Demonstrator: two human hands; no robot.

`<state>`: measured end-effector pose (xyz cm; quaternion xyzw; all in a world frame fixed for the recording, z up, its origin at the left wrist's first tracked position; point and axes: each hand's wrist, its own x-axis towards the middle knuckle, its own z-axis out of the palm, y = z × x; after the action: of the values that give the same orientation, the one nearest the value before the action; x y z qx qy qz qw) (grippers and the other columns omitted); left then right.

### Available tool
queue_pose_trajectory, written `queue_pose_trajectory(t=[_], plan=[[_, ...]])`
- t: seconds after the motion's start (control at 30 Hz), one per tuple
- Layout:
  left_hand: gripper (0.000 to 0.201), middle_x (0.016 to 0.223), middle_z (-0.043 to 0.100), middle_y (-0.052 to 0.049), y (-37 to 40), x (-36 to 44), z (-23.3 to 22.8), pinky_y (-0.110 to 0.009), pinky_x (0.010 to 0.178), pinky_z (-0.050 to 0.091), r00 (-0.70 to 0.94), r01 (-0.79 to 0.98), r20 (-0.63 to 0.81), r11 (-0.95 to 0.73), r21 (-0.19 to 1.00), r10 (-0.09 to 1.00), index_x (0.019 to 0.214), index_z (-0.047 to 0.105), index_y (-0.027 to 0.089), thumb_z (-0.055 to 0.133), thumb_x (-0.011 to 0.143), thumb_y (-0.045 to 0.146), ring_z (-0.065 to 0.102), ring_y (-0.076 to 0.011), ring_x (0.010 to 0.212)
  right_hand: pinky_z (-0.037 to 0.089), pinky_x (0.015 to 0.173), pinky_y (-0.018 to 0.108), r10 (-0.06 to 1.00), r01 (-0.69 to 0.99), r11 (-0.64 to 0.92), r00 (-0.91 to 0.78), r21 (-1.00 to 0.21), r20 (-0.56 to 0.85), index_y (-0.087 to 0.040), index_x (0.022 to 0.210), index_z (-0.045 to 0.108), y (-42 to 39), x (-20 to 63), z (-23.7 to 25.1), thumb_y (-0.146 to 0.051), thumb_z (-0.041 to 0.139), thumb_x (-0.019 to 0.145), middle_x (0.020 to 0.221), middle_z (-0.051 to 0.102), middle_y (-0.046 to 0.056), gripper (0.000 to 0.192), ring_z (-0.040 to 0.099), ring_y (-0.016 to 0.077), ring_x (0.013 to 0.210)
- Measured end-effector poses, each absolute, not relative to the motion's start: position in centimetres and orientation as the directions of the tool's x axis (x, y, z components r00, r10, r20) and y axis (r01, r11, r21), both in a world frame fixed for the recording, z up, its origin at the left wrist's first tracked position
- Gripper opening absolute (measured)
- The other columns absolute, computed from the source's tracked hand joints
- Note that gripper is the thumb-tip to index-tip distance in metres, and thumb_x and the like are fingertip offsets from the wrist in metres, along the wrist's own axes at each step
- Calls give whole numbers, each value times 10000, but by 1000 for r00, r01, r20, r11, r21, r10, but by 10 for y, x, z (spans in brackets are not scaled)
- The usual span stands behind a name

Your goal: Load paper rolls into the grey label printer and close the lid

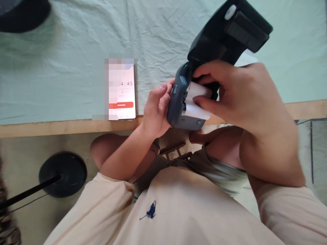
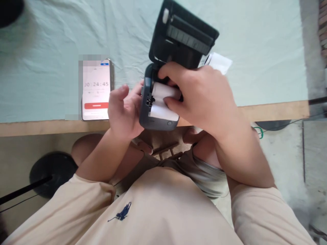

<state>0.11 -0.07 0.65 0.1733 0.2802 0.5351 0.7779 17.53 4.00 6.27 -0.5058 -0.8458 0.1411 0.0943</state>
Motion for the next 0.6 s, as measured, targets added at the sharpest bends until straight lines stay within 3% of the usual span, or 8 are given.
queue_pose_trajectory(t=[0.1, 0.27, 0.33, 0.43, 0.6], plan=[[382, 998, 729, -73, 1, 0, 8, -450, 1073, 564, 270, -747, -297, 394, 536, 916, 1066, 630, 214, 335, 1014, 450, 622, -316, 1359, 531, 594, 350, 910, 744, 367, -411, -559, 51, -383, 1206, 648, 37, 184, 72, -344, 743, 775, 988, 740, -49, 443, 581, 128, 593], [511, 1014, 745, -52, 5, -2, 8, -429, 1055, 579, 244, -777, -350, 398, 488, 905, 1173, 631, 210, 216, 1048, 481, 644, -304, 1338, 446, 450, 280, 958, 460, 276, -201, -844, 204, -399, 1176, 688, 47, 199, 67, -320, 606, 807, 860, 608, -3, 387, 605, 137, 660], [542, 1031, 749, -53, 6, -2, 8, -393, 1051, 583, 230, -768, -361, 397, 503, 904, 1182, 634, 217, 194, 1052, 506, 653, -288, 1328, 482, 467, 298, 962, 378, 270, -152, -886, 228, -390, 1118, 697, 54, 204, 55, -309, 592, 799, 833, 585, -1, 345, 596, 141, 647], [510, 1041, 748, -49, 6, -3, 7, -369, 1048, 582, 214, -759, -371, 393, 519, 904, 1195, 633, 223, 224, 1046, 489, 666, -271, 1308, 582, 590, 334, 965, 348, 248, -172, -904, 199, -372, 1076, 641, 63, 211, 36, -366, 714, 812, 910, 625, -19, 274, 652, 158, 734], [454, 1021, 744, -59, 6, -2, 8, -398, 1063, 565, 201, -789, -394, 387, 478, 897, 1203, 637, 218, 303, 1028, 470, 664, -283, 1300, 598, 908, 433, 949, 550, 301, -249, -779, 191, -340, 1081, 582, 70, 219, 12, -457, 768, 818, 1099, 660, 4, 343, 665, 219, 1036]])
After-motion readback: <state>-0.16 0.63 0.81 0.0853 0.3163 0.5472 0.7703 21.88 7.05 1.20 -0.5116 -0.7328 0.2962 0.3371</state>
